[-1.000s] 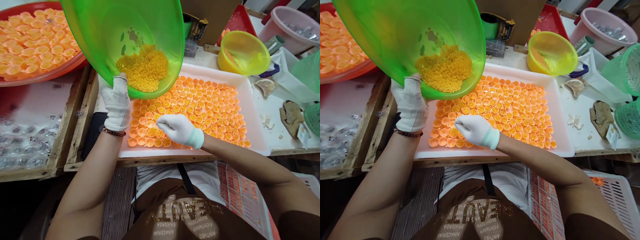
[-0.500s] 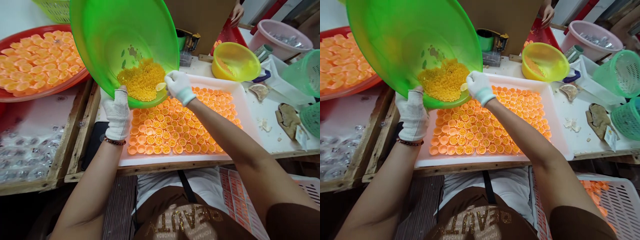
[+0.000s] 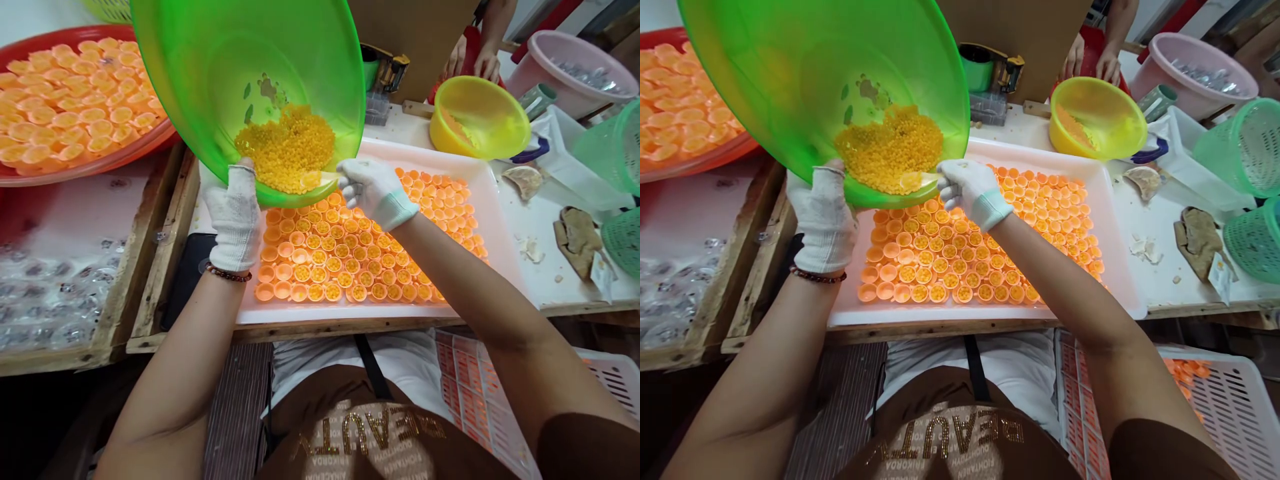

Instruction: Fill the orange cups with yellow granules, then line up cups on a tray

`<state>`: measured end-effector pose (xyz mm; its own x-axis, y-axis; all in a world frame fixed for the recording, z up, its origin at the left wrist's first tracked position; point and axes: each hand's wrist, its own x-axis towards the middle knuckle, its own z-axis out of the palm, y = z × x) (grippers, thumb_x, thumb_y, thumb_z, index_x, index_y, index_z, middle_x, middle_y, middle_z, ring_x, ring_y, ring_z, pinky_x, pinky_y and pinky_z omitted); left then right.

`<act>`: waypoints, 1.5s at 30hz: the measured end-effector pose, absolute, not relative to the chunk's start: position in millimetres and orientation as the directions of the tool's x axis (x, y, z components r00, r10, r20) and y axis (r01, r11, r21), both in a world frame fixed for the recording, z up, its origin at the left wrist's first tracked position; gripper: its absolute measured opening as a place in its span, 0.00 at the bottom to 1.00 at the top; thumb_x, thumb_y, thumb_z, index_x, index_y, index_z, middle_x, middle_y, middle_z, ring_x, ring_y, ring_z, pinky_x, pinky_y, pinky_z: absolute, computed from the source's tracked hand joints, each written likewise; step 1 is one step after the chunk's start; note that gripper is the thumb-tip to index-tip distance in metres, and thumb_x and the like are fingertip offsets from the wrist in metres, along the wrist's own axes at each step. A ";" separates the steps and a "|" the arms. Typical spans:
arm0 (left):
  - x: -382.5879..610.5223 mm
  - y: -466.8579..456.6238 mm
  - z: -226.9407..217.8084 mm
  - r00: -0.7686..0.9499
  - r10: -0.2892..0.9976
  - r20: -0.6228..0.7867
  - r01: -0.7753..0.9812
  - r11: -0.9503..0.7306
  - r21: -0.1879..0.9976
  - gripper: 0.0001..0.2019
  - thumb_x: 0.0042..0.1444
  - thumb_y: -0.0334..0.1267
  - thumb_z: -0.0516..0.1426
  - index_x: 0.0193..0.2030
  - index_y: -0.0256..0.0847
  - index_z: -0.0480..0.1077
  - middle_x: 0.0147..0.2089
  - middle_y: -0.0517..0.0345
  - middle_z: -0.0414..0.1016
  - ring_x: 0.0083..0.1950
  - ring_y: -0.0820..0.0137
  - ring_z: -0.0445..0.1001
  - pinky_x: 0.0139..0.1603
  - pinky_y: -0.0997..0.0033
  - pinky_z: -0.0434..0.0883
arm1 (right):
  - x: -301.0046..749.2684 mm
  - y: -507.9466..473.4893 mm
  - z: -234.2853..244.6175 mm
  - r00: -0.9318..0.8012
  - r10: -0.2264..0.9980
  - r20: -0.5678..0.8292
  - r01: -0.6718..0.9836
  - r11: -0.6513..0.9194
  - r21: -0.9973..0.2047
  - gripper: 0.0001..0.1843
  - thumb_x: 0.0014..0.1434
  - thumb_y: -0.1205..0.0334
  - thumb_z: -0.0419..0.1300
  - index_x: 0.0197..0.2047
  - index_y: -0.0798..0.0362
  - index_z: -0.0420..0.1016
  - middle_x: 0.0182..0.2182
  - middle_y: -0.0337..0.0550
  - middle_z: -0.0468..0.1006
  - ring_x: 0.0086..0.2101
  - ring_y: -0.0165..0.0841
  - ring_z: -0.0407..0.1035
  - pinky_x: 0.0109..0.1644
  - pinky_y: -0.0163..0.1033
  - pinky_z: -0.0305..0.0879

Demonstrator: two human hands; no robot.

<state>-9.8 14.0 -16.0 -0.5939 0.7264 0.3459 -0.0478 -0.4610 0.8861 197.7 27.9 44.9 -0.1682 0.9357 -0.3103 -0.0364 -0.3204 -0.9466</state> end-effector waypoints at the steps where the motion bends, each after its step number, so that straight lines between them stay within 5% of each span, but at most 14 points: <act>1: -9.5 13.5 -15.6 -0.593 0.729 0.343 -0.058 -0.464 0.884 0.12 0.51 0.40 0.62 0.42 0.42 0.71 0.43 0.57 0.79 0.47 0.66 0.78 0.53 0.60 0.77 | 200.9 17.2 44.4 -0.206 0.922 -0.327 -0.021 -0.338 -0.941 0.06 0.68 0.63 0.58 0.37 0.53 0.70 0.25 0.35 0.70 0.21 0.22 0.61 0.21 0.28 0.58; 7: -10.9 15.8 -18.4 -0.578 0.737 0.351 -0.084 -0.482 0.872 0.11 0.51 0.39 0.62 0.42 0.45 0.70 0.45 0.56 0.79 0.49 0.65 0.79 0.57 0.60 0.76 | 198.7 -39.2 28.1 -0.291 0.872 -0.393 0.151 -0.364 -0.919 0.08 0.65 0.57 0.60 0.39 0.54 0.72 0.27 0.39 0.75 0.21 0.26 0.68 0.20 0.33 0.65; 14: -11.1 16.1 -18.4 -0.559 0.737 0.380 -0.073 -0.501 0.862 0.11 0.51 0.41 0.63 0.39 0.44 0.67 0.44 0.57 0.78 0.50 0.65 0.79 0.57 0.59 0.76 | 189.0 -54.9 13.9 -0.441 0.897 -0.016 0.484 0.222 -0.846 0.09 0.65 0.60 0.56 0.34 0.53 0.72 0.26 0.36 0.72 0.26 0.25 0.68 0.32 0.34 0.65; 21: -11.6 15.2 -19.4 -0.571 0.751 0.331 -0.098 -0.463 0.881 0.11 0.52 0.38 0.62 0.43 0.43 0.70 0.48 0.54 0.79 0.49 0.64 0.79 0.54 0.58 0.78 | 207.6 -30.9 32.1 -0.226 0.946 -0.231 0.224 -0.180 -0.958 0.11 0.65 0.54 0.59 0.39 0.54 0.73 0.28 0.40 0.76 0.21 0.26 0.68 0.21 0.34 0.65; 28: -13.7 17.3 -19.6 -0.588 0.734 0.340 -0.083 -0.472 0.877 0.13 0.49 0.40 0.63 0.42 0.43 0.70 0.47 0.55 0.80 0.50 0.63 0.80 0.57 0.57 0.77 | 197.9 55.8 46.2 0.003 1.000 -0.007 0.343 -0.008 -0.939 0.07 0.66 0.58 0.61 0.38 0.52 0.71 0.25 0.38 0.72 0.22 0.27 0.69 0.20 0.31 0.65; 36: -11.4 14.1 -16.8 -0.564 0.752 0.342 -0.074 -0.458 0.886 0.16 0.50 0.42 0.63 0.47 0.44 0.72 0.49 0.55 0.80 0.52 0.63 0.79 0.57 0.57 0.76 | 156.8 73.6 25.9 -0.056 0.972 -0.228 0.148 -0.218 -0.965 0.08 0.67 0.67 0.55 0.34 0.51 0.66 0.23 0.38 0.70 0.21 0.25 0.68 0.23 0.31 0.70; 41: -10.6 11.8 -14.0 -0.570 0.750 0.336 -0.040 -0.434 0.900 0.11 0.52 0.42 0.62 0.42 0.46 0.71 0.45 0.57 0.79 0.52 0.63 0.79 0.57 0.59 0.77 | 185.7 63.7 33.2 0.077 0.985 -0.155 0.129 -0.164 -0.978 0.06 0.67 0.59 0.59 0.40 0.51 0.68 0.25 0.35 0.72 0.22 0.24 0.67 0.21 0.29 0.65; 45: -9.6 10.8 -11.5 -0.581 0.742 0.335 -0.048 -0.442 0.896 0.09 0.51 0.42 0.62 0.38 0.45 0.68 0.43 0.56 0.78 0.51 0.62 0.79 0.57 0.57 0.76 | 202.4 36.6 41.1 -0.015 0.977 -0.212 0.102 -0.209 -0.973 0.08 0.67 0.56 0.60 0.38 0.51 0.70 0.26 0.35 0.71 0.21 0.23 0.64 0.20 0.29 0.61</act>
